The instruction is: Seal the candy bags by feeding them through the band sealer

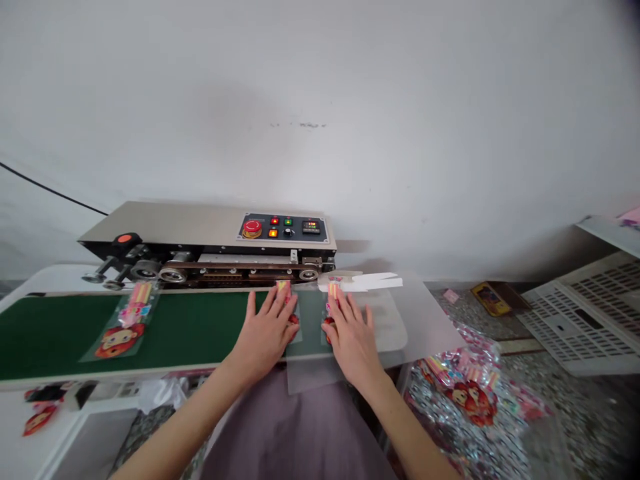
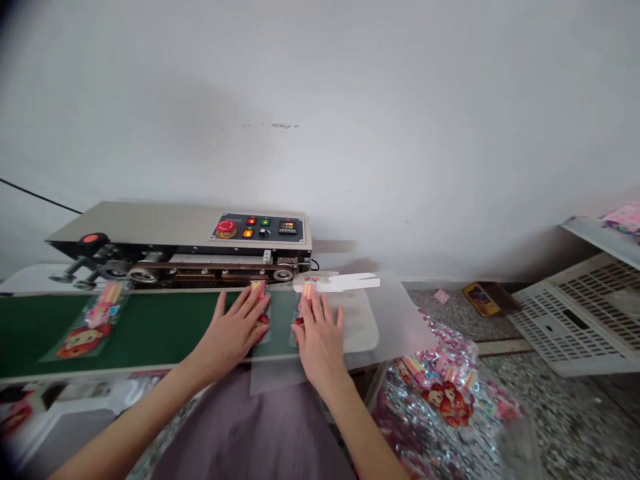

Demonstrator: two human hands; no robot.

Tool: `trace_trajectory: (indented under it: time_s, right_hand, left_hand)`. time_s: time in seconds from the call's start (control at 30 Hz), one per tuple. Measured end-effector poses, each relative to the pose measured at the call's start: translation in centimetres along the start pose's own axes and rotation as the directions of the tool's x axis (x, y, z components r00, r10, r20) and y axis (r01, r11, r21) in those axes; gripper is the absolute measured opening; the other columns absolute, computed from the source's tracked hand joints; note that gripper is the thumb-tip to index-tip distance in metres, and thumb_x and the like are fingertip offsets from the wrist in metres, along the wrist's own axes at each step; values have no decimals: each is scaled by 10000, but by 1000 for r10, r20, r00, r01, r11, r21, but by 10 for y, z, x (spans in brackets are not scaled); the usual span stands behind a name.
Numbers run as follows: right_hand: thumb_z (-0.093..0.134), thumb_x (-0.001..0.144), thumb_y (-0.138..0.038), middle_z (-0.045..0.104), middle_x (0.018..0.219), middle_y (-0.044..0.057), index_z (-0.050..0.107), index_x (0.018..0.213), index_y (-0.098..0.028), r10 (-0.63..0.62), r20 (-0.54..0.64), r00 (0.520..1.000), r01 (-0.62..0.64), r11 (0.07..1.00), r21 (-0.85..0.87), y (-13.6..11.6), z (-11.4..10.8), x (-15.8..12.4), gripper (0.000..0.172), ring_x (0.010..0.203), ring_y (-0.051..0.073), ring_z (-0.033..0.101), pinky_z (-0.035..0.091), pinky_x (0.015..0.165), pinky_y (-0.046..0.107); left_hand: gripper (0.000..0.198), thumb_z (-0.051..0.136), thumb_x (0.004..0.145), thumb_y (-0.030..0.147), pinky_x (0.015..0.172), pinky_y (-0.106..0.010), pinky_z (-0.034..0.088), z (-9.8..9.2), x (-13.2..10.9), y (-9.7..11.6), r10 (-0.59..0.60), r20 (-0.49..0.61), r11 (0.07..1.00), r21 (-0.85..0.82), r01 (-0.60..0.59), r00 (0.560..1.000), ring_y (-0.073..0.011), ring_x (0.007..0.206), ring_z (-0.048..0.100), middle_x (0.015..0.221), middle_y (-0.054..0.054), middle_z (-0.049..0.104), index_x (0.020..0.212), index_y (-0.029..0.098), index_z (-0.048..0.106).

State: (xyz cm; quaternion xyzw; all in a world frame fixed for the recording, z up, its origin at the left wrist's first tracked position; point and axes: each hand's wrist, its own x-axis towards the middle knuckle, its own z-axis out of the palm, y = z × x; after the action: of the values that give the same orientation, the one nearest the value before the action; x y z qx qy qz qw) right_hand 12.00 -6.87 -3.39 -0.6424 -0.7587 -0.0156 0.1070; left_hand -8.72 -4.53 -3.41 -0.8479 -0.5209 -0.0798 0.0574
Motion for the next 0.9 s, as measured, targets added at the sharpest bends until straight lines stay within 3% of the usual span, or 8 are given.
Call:
trace_trajectory:
  time_s: [0.13,0.33,0.47,0.57,0.67,0.77,0.83,0.9]
  right_hand:
    - [395,1030,-314,307,1625,92,417,1515,-220,-16,-2,1000,16,1000,23,-14,-1,4,495,1480,322,301,267,1154,630]
    - [424,1024,-324,312,1624,96,392,1523,-220,-36,-4,999,36,992,125,-38,5,13,510,1482,325,287,254,1151,652]
    - [463,1017,-418,377,1599,83,452,1479,-237,-66,-26,997,70,967,245,-56,-1,18,496,1480,322,286,247,1168,634]
    - [454,1024,-433,436,1565,72,468,1467,-256,-65,-128,990,109,922,372,-45,-20,1,477,1463,284,321,274,1185,551]
    - [426,1032,-334,621,1364,84,612,1313,-239,62,-272,960,91,853,514,5,-36,-43,350,1304,233,502,391,1111,426]
    - [431,1007,-334,718,1090,77,704,1107,-246,354,-293,888,-111,784,611,92,-28,-105,303,1053,228,628,473,979,406]
    - [514,925,-444,730,1042,80,724,1008,-233,595,-232,769,-316,670,671,160,-10,-143,309,1001,255,647,493,948,427]
    - [533,829,-527,735,985,99,710,988,-207,764,-170,623,-473,540,697,224,12,-175,399,931,280,662,519,890,449]
  left_hand:
    - [543,300,1048,422,1160,-683,229,-6,-36,-4,-92,-126,996,-2,93,988,-343,1500,282,1607,-157,337,1484,145,464]
    - [525,412,1021,315,1217,-621,150,-2,-87,29,-62,-254,995,-86,41,965,-310,1539,174,1643,-165,254,1522,161,379]
    - [591,432,1001,229,1197,-671,137,-1,-98,33,-103,-300,984,-170,53,948,-329,1540,159,1636,-174,268,1570,210,272]
    - [614,445,987,194,1202,-637,206,-11,-97,40,-32,-335,964,-260,-60,942,-327,1530,202,1643,-141,266,1572,254,270]
    - [562,485,959,160,1186,-460,361,-21,-93,66,118,-364,884,-385,-265,924,-276,1490,326,1615,-103,345,1508,242,399]
    - [486,515,945,129,1121,-314,445,-22,-86,115,214,-347,705,-593,-390,913,-203,1394,479,1524,-60,495,1412,264,515]
    - [402,527,953,160,1086,-286,471,-14,-73,156,218,-212,534,-791,-298,953,-180,1315,558,1446,-34,579,1328,290,589]
    - [314,534,947,181,1087,-313,469,-2,-51,202,201,65,332,-943,-6,977,-194,1258,599,1353,-36,647,1216,268,670]
